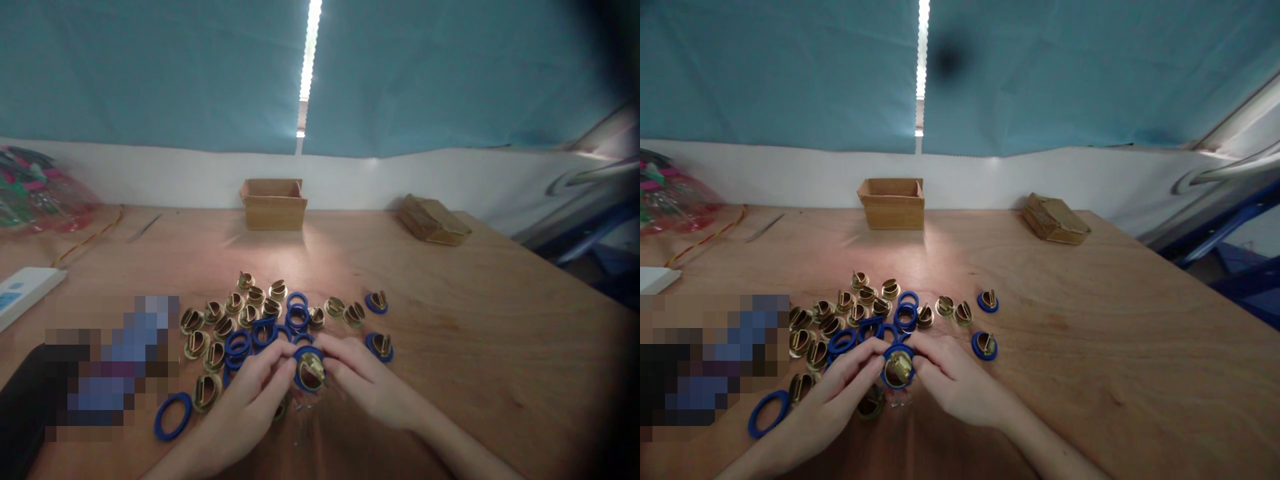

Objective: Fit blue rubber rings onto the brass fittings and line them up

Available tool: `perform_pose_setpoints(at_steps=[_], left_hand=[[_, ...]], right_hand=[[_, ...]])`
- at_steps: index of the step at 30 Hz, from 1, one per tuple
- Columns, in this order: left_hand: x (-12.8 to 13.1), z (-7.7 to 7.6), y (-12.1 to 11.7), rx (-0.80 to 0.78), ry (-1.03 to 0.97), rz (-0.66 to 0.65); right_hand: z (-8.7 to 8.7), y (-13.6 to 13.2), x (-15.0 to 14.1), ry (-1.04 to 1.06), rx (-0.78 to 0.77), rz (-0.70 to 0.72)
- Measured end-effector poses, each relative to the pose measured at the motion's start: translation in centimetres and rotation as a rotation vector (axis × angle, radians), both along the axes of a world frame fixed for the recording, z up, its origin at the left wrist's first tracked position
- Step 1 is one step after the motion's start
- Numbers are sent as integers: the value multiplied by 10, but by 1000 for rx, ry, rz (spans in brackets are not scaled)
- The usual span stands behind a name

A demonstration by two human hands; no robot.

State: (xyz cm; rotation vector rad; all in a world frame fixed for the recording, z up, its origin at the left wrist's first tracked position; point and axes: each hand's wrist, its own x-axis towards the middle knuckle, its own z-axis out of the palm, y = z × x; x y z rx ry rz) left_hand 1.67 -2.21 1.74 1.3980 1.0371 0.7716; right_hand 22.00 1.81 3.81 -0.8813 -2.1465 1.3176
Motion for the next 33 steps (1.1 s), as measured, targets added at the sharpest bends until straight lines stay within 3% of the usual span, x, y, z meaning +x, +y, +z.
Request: perform_pose_setpoints(at_steps=[11, 18, 28, 33], left_hand=[[0, -10, -1, -90, -90, 187], [7, 2, 2, -223, -431, 12], [8, 3, 4, -194, -471, 16], [8, 1, 6, -200, -500, 95]], right_hand=[[-5, 1, 2, -3, -8, -11], [-9, 0, 0, 6, -18, -31], [-5, -2, 1, -26, -56, -38], [-8, -2, 1, 32, -115, -197]])
